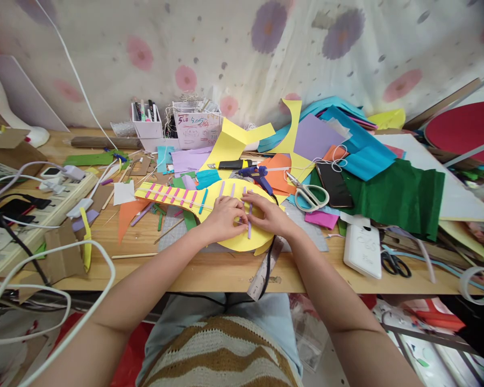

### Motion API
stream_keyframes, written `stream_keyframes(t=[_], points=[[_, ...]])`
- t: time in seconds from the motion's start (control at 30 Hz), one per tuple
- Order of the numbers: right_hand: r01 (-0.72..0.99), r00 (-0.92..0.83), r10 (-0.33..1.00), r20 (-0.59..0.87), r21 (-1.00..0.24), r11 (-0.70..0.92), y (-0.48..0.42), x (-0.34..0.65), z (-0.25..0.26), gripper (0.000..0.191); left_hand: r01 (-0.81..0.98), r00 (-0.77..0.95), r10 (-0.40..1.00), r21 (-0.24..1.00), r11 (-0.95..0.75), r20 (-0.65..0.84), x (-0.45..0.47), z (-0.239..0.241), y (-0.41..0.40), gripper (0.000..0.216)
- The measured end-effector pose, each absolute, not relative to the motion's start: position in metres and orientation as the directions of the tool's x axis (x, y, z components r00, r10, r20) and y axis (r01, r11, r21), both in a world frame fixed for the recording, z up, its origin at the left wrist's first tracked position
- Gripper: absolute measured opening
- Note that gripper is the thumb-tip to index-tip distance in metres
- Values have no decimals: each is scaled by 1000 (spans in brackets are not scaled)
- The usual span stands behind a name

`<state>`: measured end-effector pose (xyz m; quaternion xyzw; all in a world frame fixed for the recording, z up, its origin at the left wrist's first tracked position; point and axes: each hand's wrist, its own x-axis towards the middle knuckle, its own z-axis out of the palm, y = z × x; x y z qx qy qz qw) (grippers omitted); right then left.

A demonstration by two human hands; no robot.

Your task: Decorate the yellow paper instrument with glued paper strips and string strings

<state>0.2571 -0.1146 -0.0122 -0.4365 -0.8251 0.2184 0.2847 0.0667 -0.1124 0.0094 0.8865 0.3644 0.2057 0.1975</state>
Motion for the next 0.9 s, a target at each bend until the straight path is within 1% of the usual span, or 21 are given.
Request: stream_keyframes(t=[0.17,0.23,0.3,0.37,0.43,0.6,0.9], points=[[586,-479,829,289,-599,546,-116,258,-11,44,530,630,742,570,-628,231,64,15,-112,9],[591,-491,826,275,-592,548,-117,258,-9,46,519,594,766,609,-599,247,63,17,-111,15],[596,-499,825,266,-586,550,-119,259,-6,46,527,555,790,626,-575,259,62,19,-110,15],[600,-508,821,262,-575,555,-121,260,-3,45,544,544,797,614,-572,261,61,20,-109,9],[601,-525,811,258,-563,568,-122,261,-2,45,557,568,784,584,-590,251,61,19,-108,5],[593,-535,802,264,-560,579,-123,263,-4,47,565,635,742,527,-636,215,60,17,-108,8],[585,-521,809,270,-577,570,-122,262,-7,48,576,633,744,514,-636,211,59,14,-110,12]])
